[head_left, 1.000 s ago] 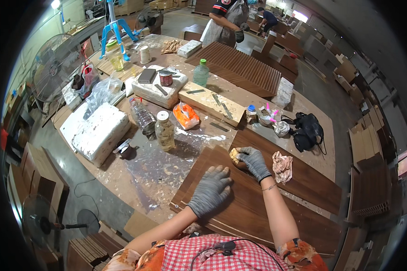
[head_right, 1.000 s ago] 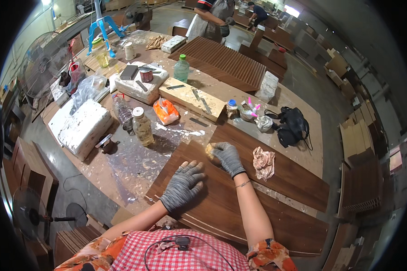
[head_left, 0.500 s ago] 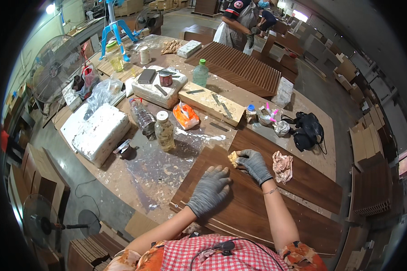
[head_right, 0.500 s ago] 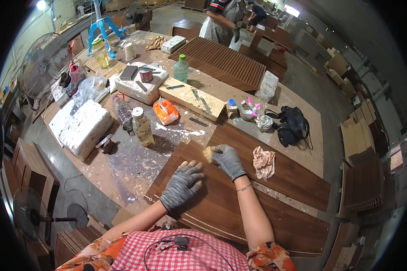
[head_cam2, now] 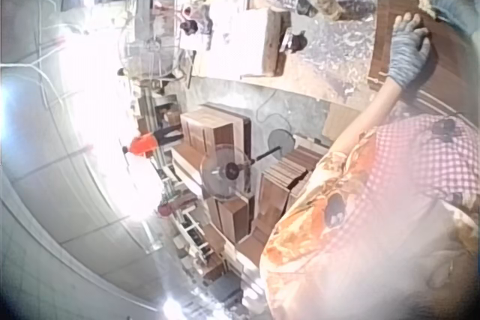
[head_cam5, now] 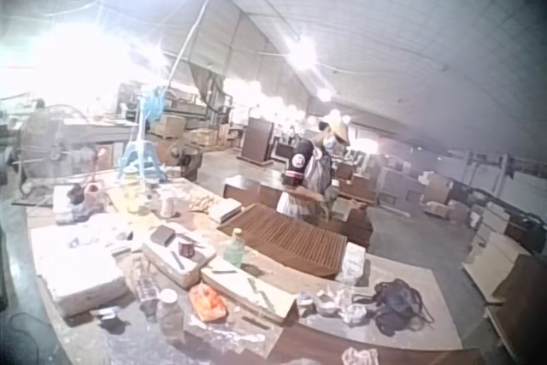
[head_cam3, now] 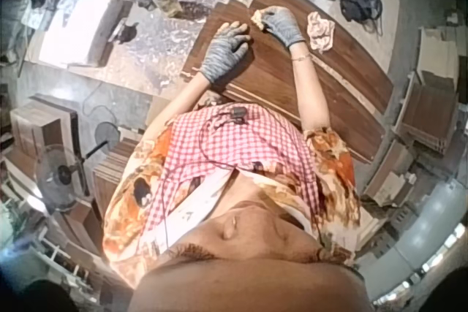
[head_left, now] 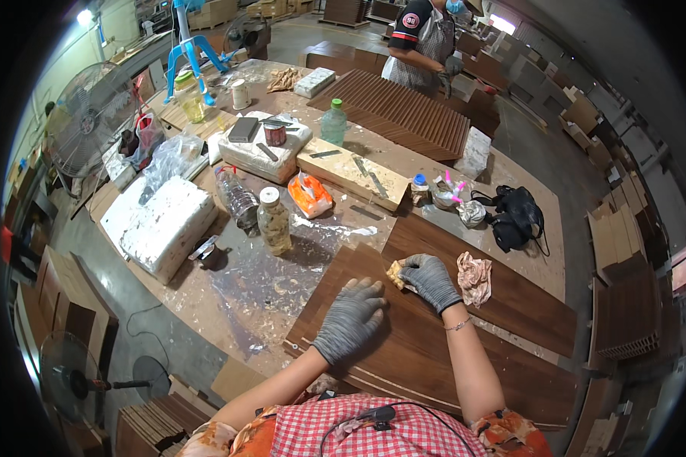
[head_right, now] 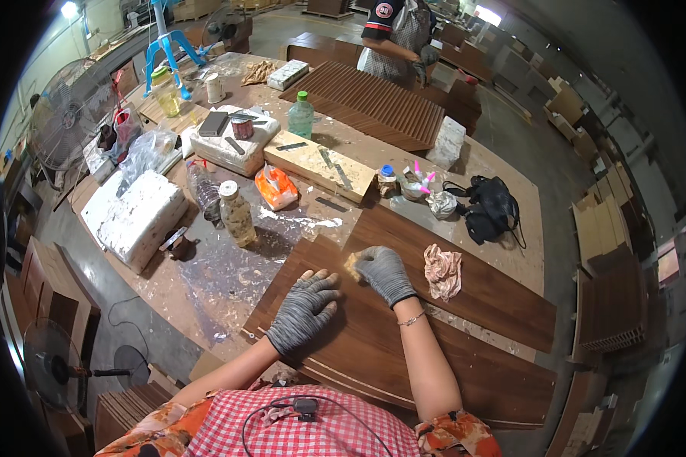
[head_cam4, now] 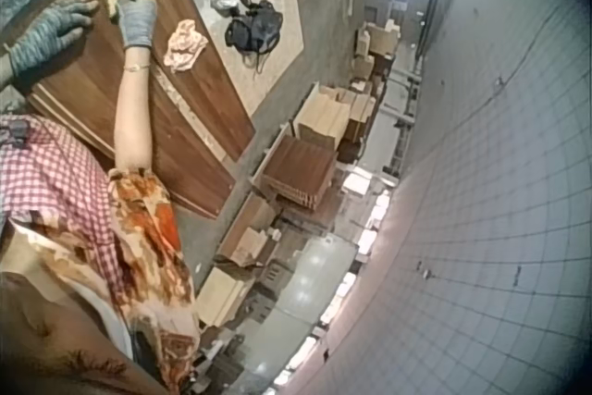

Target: The person is wiping and applying a finish to wooden furniture panels using a cloth rag.

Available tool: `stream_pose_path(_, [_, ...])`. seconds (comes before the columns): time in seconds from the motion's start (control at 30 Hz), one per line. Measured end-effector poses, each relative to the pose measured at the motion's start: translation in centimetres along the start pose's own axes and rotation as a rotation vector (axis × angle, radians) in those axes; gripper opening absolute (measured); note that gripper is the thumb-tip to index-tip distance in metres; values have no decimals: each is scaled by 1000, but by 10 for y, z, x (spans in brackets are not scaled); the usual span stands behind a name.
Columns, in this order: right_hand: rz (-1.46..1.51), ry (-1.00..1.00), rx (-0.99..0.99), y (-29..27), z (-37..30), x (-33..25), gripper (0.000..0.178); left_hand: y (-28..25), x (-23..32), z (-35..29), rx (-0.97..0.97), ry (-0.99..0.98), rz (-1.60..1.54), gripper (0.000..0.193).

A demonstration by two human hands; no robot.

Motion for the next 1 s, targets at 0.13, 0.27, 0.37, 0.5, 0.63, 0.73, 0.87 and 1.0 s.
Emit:
stream_pose_path(0.13, [41, -70, 98, -8, 7, 7, 24, 2, 2, 2, 4, -1, -5, 25])
stream_pose_path(0.27, [-99, -166, 180, -10, 4, 7, 26, 4, 3, 5, 0, 1, -12, 25])
stream_pose_path(0.37, [-15, -53, 112, -12, -8, 7, 24, 4, -1, 2, -5, -3, -4, 24])
stream_pose_path(0.5, [-190, -42, 136, -20, -19, -1, 23, 3, -3, -2, 27, 27, 6, 24])
stream_pose_path(0.63, [-133, -152, 246, -23, -15, -4, 24, 7, -2, 1, 18, 33, 11, 24])
stream_pose_path(0.73, [-179, -83, 158, -21, -26, -6, 22, 7, -7, -1, 35, 25, -2, 24])
stream_pose_path(0.87, [-269, -9, 151, -44, -30, 21, 22, 4, -6, 0, 23, 19, -6, 25])
stream_pose_path(1.0, [-214, -147, 274, -45, -25, 30, 23, 6, -5, 3, 26, 5, 9, 24])
Point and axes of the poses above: each hand's wrist, its own z-axis towards the middle knuckle, its own y-axis out of the palm, x = y × z, the point moved 10 cm from there along z, towards the middle knuckle, and after that the axes turned 6 degrees about x, right-handed, at the moved point
